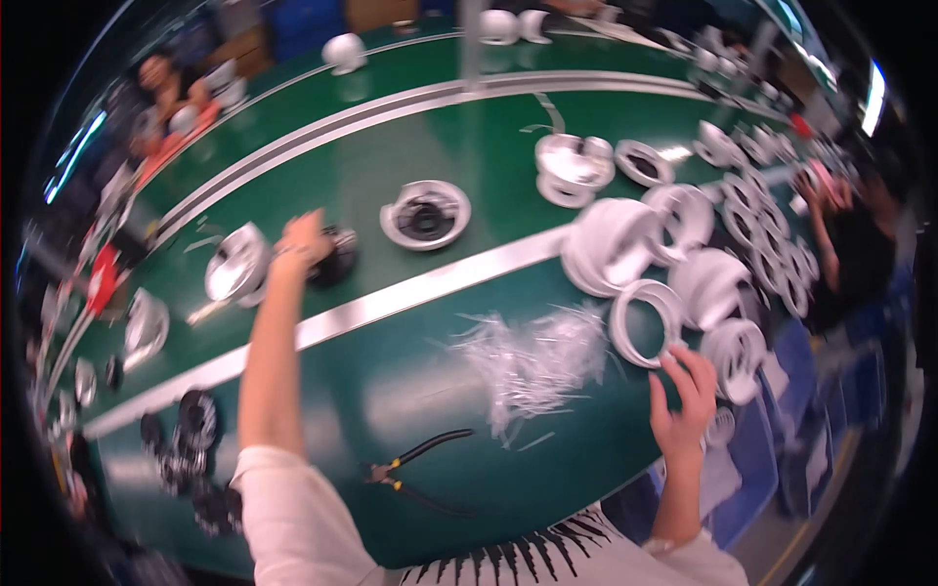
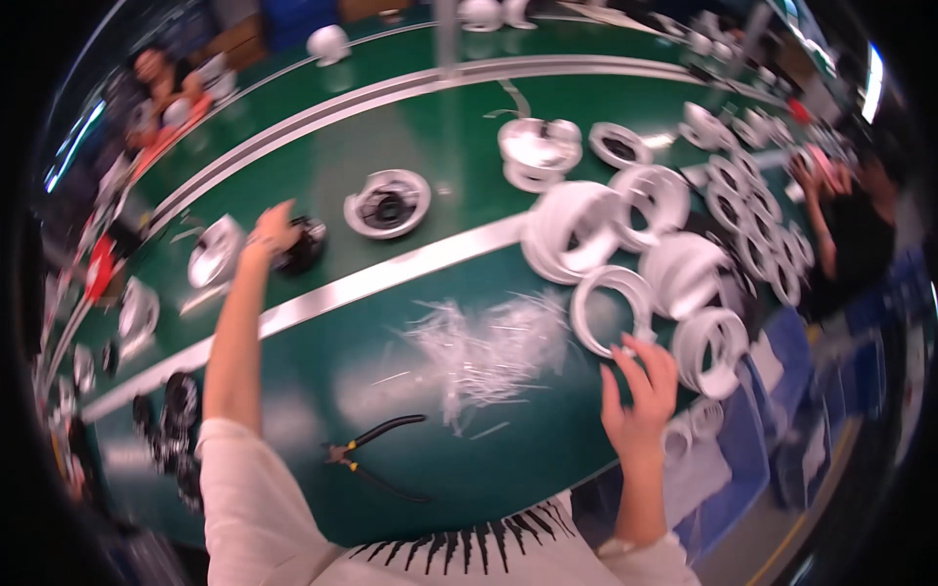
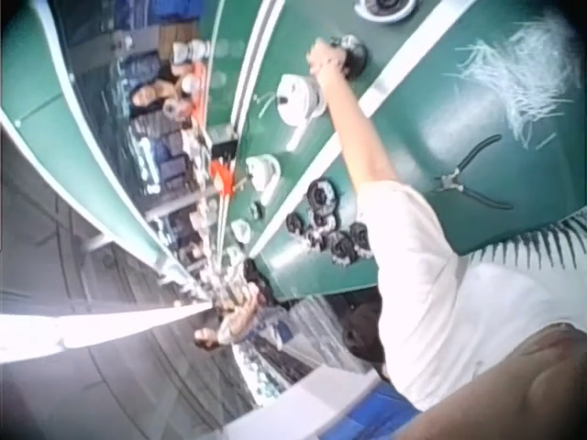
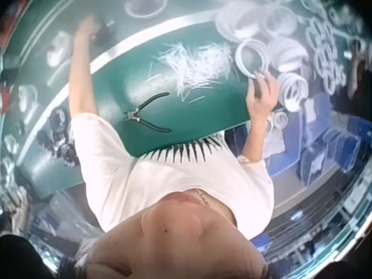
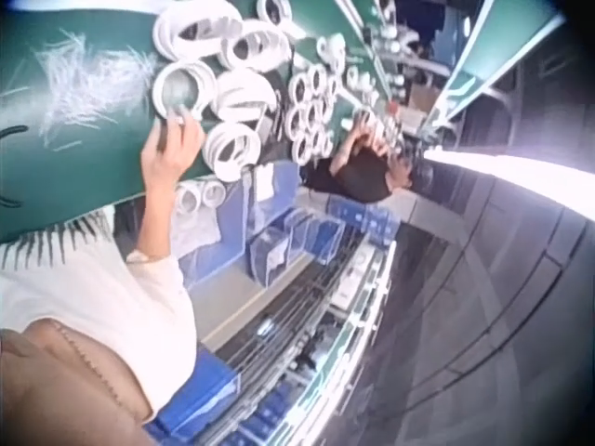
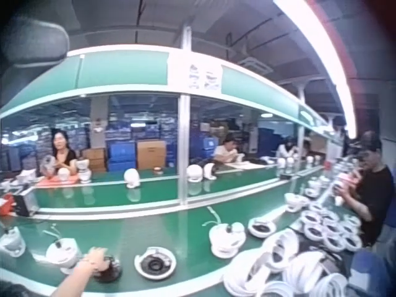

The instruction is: Assembling lighting components by fitting LED assemblies into plastic housings and trimming wires on an industrial assembly line.

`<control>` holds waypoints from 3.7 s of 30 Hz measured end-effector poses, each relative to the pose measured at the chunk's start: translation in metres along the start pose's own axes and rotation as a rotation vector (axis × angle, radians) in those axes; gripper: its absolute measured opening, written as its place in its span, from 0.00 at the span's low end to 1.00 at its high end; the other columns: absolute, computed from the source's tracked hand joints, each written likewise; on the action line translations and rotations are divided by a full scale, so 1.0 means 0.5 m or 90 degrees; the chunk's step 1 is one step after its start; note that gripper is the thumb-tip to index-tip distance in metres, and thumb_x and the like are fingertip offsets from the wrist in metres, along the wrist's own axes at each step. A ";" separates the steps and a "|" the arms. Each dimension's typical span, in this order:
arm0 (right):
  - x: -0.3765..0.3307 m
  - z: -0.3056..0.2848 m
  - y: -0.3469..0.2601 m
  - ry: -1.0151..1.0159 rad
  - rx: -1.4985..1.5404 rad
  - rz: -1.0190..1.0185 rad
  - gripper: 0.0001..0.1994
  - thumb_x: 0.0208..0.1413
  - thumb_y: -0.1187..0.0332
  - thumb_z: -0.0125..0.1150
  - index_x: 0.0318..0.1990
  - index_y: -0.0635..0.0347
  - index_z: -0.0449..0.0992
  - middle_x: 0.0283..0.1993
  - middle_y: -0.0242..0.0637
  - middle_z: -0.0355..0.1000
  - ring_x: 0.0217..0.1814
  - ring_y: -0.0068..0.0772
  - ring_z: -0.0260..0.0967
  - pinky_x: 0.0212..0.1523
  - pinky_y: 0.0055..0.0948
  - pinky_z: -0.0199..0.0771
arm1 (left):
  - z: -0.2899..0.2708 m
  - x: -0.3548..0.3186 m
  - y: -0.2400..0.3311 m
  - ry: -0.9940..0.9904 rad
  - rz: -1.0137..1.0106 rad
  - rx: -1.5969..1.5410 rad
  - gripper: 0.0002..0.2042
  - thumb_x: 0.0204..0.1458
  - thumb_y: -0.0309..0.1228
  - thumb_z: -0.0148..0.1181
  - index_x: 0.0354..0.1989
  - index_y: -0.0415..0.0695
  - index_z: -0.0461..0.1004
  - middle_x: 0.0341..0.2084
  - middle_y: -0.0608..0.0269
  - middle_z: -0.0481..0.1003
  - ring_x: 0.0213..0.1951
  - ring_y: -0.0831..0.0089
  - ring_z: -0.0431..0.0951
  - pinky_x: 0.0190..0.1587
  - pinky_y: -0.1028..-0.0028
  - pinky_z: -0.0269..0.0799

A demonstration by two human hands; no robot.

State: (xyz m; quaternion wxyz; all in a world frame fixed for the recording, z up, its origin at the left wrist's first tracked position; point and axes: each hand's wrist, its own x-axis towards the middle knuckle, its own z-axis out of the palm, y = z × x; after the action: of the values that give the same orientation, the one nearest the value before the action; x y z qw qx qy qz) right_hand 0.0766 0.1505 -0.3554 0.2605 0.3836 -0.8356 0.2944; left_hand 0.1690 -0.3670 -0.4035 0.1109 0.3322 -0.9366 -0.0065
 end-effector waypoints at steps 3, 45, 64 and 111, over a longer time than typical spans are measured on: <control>0.053 0.014 0.036 -0.067 -0.013 0.021 0.13 0.33 0.73 0.63 0.31 0.63 0.72 0.36 0.38 0.67 0.38 0.40 0.62 0.40 0.33 0.62 | 0.016 0.001 0.006 -0.080 -0.083 -0.078 0.20 0.34 0.30 0.60 0.40 0.42 0.70 0.35 0.48 0.72 0.41 0.56 0.71 0.47 0.67 0.65; 0.030 0.203 -0.338 -0.675 0.233 -0.289 0.51 0.21 0.54 0.70 0.57 0.64 0.48 0.59 0.56 0.41 0.60 0.60 0.39 0.56 0.52 0.43 | -0.200 -0.446 0.161 0.131 -0.104 -1.397 0.31 0.34 0.18 0.40 0.55 0.36 0.48 0.52 0.51 0.57 0.54 0.61 0.60 0.55 0.64 0.56; 0.060 0.207 -0.345 -0.411 1.268 0.616 0.33 0.49 0.46 0.48 0.55 0.60 0.50 0.56 0.42 0.51 0.58 0.39 0.50 0.53 0.44 0.55 | -0.157 -0.455 0.224 0.074 -0.146 -1.514 0.23 0.52 0.24 0.34 0.59 0.42 0.43 0.54 0.56 0.53 0.57 0.65 0.54 0.57 0.63 0.51; 0.146 0.177 -0.365 -0.528 0.423 -0.350 0.53 0.16 0.61 0.72 0.57 0.65 0.47 0.59 0.46 0.47 0.58 0.54 0.46 0.54 0.43 0.51 | -0.126 -0.477 0.201 -0.347 -0.190 -1.725 0.37 0.46 0.62 0.31 0.53 0.41 0.56 0.48 0.54 0.63 0.48 0.61 0.66 0.49 0.61 0.64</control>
State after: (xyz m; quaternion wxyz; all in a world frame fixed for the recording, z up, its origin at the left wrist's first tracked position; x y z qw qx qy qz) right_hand 0.1613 -0.0437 -0.3149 -0.1545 0.7299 -0.6006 0.2874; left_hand 0.3001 -0.1360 -0.3822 0.1574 0.0509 -0.1484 -0.9750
